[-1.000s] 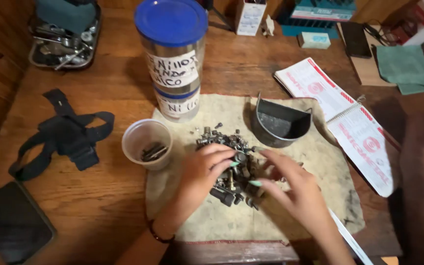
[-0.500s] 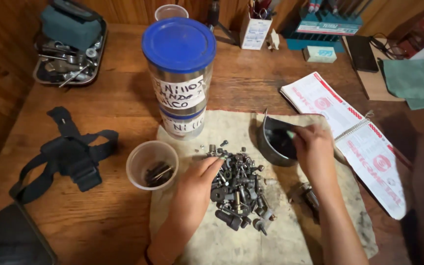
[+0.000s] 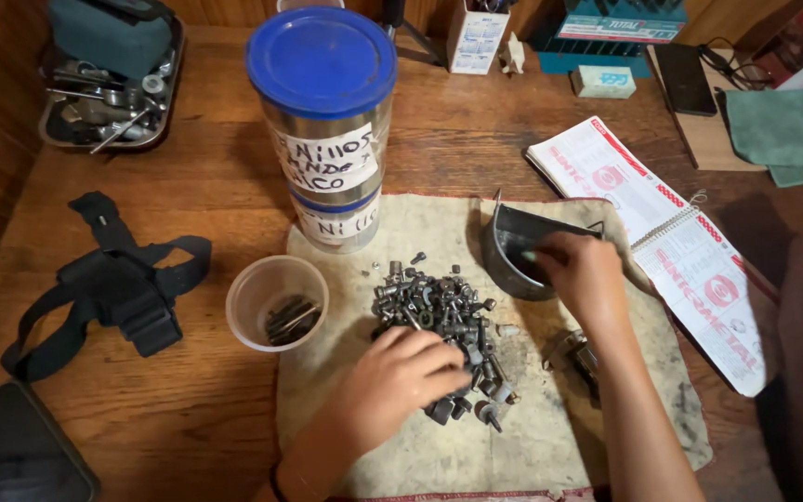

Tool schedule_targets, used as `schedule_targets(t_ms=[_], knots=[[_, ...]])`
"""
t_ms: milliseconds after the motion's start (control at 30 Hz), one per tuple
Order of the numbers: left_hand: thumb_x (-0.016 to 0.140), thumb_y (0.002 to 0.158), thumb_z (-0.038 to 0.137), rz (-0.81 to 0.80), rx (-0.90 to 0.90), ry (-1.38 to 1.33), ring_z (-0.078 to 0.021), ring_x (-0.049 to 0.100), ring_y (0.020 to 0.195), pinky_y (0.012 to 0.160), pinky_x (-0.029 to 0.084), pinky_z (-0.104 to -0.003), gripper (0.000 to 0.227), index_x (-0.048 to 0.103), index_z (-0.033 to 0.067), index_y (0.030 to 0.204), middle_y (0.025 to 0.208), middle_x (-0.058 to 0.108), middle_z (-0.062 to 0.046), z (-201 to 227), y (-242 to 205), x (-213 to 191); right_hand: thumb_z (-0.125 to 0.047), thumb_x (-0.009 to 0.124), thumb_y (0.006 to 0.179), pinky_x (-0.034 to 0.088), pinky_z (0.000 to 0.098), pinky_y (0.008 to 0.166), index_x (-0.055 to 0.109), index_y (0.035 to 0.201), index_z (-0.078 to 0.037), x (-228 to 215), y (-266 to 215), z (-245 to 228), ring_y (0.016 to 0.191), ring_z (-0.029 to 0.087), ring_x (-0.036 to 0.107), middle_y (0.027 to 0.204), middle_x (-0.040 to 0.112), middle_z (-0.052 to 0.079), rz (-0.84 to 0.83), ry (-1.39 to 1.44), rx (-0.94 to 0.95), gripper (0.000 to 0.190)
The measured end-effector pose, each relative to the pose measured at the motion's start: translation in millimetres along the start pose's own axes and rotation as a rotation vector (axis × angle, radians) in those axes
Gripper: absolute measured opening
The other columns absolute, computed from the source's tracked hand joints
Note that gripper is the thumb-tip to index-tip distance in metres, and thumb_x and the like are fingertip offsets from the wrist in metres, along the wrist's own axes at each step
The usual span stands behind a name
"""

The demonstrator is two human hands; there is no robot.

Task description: The person pours a pile of screws and bolts from a metal container onto a cloth on a wooden table. They then sort through the pile by hand, picking up individual pieces and measuring them with a digital caliper before placing them into a small plastic cup.

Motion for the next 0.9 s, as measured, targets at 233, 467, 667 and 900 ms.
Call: schedule_targets(t_ms=[233,467,667,900], knots=[[0.063,0.083,0.012,0.003,-0.005,0.211,-0.0236,0.05,0.106,0.087,0.037,-0.039,0.03,0.071,0.0232,0.11,0.12,0.059,0.001,-15,-3,11,-0.02,0.076,0.078,0.047,0.0338,0.069,0.079,0.093,-0.017,13,12,2,0.076,0.021,0.07,0.085,0.077,0.003,-0.207,-0.037,-0.02,0.016],[0.062,0.083,0.012,0.013,0.027,0.367,-0.0271,0.051,0.114,0.097,0.037,-0.046,0.018,0.068,0.0156,0.1,0.124,0.06,-0.004,-11,-1,20,-0.011,0.068,0.09,0.052,0.0379,0.076,0.071,0.102,-0.003,-44,-31,-65,0.085,0.026,0.068,0.094,0.073,0.012,0.162,0.11,-0.335,0.015],[0.075,0.079,0.009,0.352,-0.154,0.039,-0.0236,0.057,0.106,0.095,0.043,-0.041,0.028,0.069,0.0099,0.107,0.112,0.067,-0.003,-22,-2,12,-0.032,0.066,0.087,0.063,0.0221,0.071,0.067,0.114,-0.008,-33,-57,-102,0.08,0.014,0.072,0.093,0.075,0.006,-0.213,0.583,-0.674,0.035],[0.077,0.08,0.006,0.669,-0.392,-0.217,-0.0243,0.065,0.093,0.086,0.049,-0.036,0.028,0.066,0.0068,0.105,0.102,0.07,-0.007,-34,-11,21,-0.02,0.061,0.093,0.053,0.0287,0.066,0.068,0.112,-0.003,-35,-73,-133,0.075,0.019,0.066,0.092,0.069,0.009,-0.264,0.565,-0.775,0.027]])
Point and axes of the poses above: each hand's wrist, its own y-axis towards the middle knuckle, its own x-axis out of the palm, z = x × y, the point moved 4 cm from there along y, towards the middle knuckle
